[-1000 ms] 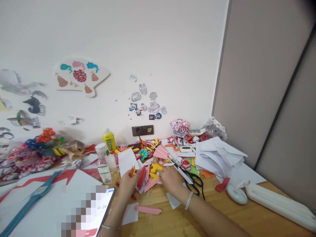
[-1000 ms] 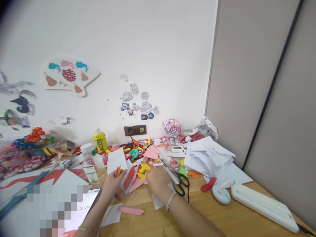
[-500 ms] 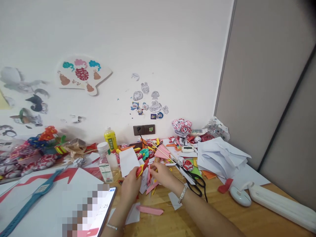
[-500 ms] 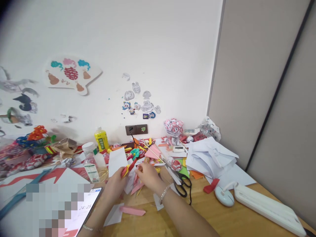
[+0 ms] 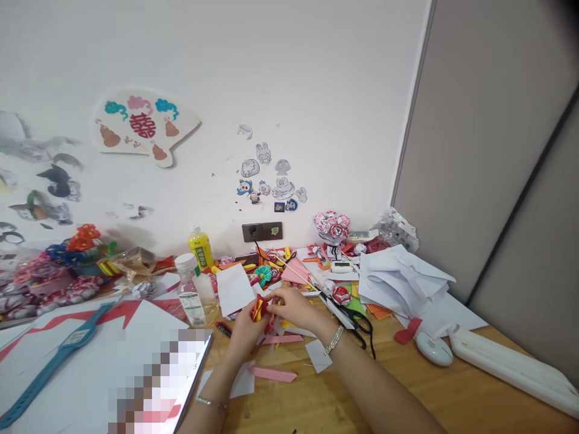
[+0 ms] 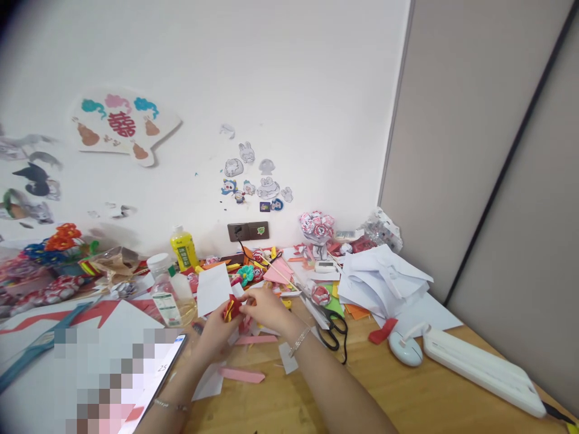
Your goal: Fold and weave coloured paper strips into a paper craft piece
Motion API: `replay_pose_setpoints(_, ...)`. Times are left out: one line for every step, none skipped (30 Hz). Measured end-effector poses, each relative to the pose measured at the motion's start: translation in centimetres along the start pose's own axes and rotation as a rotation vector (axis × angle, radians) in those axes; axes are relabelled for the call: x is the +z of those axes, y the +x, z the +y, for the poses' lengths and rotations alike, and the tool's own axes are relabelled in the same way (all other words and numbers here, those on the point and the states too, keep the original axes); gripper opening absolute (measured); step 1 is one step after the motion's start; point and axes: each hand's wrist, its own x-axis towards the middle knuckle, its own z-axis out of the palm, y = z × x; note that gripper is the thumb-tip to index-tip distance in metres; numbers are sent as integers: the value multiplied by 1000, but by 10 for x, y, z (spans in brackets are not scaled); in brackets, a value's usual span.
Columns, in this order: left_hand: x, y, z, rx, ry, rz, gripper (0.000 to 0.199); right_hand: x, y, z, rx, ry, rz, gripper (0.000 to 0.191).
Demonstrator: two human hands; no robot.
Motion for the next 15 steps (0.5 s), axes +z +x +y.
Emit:
replay_pose_setpoints(0, 0, 2, -16, -12, -17, 19, 0, 0, 0, 14, -6, 10, 18)
replay_pose_setpoints(-1, 0, 5, -32, -10, -36, 17, 0, -1, 0, 21, -15, 19, 16)
replay_pose_setpoints(-1, -1, 7, -44, 0, -59, 15, 1, -1, -1, 22, -30, 23, 14)
replay_pose_setpoints(-2, -2, 10, -50, 8, -85, 13, 1, -1, -1, 17, -51, 22, 10)
replay_pose_setpoints(-2, -2, 12, -51, 9, -110, 13, 2, -1, 0, 12, -73, 19, 7)
replay_pose_setpoints(-3, -3, 14, -49, 3, -131, 13, 2, -1, 0, 10, -89, 20, 4)
replay_pose_setpoints(-3, -4, 15, -49, -9, -141, 14, 3, -1, 2, 13, -93, 24, 3)
replay_pose_setpoints(-3, -4, 16, -49, -30, -145, 16, 3, 0, 3, 17, -82, 29, 2)
replay_pose_setpoints(-3, -5, 16, -50, -54, -150, 18, 4, 1, 5, 21, -54, 32, 2)
replay_pose_setpoints(-3, -5, 15, -53, -79, -155, 20, 4, 2, 6, 23, -15, 31, 3)
replay_pose_setpoints(-3, -5, 14, -54, -100, -159, 21, 5, 3, 7, 22, 27, 23, 4)
replay_pose_setpoints(-2, -5, 14, -55, -113, -158, 22, 5, 3, 6, 16, 61, 11, 6)
replay_pose_setpoints(-2, -5, 13, -55, -115, -150, 22, 3, 3, 4, 6, 76, -2, 8)
replay_pose_setpoints(-2, -5, 12, -53, -109, -131, 22, 1, 2, 1, -10, 73, -17, 11)
replay_pose_setpoints(-3, -4, 11, -50, -98, -102, 23, -2, 1, -4, -35, 51, -30, 15)
